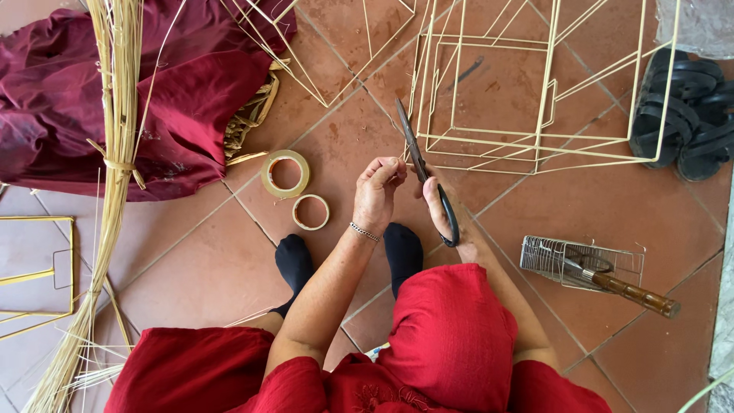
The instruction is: The person sits on the floor and uses shears to cut and trim thin bamboo sticks while assembling a rectangular bamboo frame. They repeatedly insert sticks into the frame, measure alignment, and trim excess length to fit the structure.
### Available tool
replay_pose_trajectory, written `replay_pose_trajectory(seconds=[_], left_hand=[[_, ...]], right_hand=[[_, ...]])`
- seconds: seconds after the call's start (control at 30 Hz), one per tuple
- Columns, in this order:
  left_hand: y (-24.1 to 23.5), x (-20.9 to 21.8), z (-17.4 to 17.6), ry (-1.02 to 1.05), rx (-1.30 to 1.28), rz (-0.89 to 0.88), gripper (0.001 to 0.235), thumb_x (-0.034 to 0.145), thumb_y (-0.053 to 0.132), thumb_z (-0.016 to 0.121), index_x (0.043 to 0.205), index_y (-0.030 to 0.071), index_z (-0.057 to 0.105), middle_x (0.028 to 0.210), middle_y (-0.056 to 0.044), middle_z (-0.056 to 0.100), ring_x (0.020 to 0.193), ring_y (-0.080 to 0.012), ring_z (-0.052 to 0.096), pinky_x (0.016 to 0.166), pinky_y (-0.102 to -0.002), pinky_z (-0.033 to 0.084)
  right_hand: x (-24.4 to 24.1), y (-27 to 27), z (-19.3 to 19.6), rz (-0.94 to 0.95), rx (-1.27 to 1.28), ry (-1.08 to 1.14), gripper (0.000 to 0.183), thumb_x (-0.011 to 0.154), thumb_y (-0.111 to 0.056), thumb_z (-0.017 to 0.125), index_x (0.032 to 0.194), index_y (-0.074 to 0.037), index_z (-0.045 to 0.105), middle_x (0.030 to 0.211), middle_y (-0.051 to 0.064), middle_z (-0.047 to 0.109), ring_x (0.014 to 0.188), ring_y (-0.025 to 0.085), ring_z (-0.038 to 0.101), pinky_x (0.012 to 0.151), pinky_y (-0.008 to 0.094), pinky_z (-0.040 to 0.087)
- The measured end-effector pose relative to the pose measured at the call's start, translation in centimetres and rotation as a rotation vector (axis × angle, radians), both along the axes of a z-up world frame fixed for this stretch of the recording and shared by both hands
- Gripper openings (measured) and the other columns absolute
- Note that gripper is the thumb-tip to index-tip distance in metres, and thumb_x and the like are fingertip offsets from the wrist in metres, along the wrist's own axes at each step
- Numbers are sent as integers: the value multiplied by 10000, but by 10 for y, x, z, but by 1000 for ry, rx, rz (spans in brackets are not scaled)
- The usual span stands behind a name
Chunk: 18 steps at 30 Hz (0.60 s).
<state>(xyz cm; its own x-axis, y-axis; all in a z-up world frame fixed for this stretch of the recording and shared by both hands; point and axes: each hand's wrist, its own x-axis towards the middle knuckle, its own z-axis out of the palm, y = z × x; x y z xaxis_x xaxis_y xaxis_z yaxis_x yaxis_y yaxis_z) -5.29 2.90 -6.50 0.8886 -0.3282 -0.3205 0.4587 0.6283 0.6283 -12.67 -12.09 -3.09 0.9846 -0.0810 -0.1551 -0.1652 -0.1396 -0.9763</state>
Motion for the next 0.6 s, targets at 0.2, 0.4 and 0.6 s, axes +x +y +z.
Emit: replay_pose_trajectory(seconds=[0.2, 0.4, 0.6], left_hand=[[3, 3, 2, 41, 18, -3, 98, 985, 121, 631, 923, 51, 660, 905, -46, 686, 853, -150, 592, 884, -338, 497], [18, 15, -21, 74, 39, -2, 79, 970, 126, 631, 922, 66, 650, 877, -48, 676, 828, -167, 611, 828, -340, 494], [55, 26, -74, -9, 483, 48, 336, 1038, 297, 630, 861, 14, 660, 784, -75, 664, 714, -163, 626, 676, -315, 525]], right_hand=[[-1, 2, -15, -20, -28, -1, 679, 1022, -623, 429, 1401, -79, 577, 874, 44, 642, 759, 100, 569, 685, 282, 479], [7, 7, -31, -25, -56, -7, 626, 1025, -588, 495, 1357, -71, 612, 865, 56, 641, 774, 113, 580, 702, 293, 481], [-15, 2, -48, 41, -161, 33, 614, 1006, -567, 551, 1358, -68, 610, 906, 68, 685, 849, 152, 641, 763, 323, 513]])
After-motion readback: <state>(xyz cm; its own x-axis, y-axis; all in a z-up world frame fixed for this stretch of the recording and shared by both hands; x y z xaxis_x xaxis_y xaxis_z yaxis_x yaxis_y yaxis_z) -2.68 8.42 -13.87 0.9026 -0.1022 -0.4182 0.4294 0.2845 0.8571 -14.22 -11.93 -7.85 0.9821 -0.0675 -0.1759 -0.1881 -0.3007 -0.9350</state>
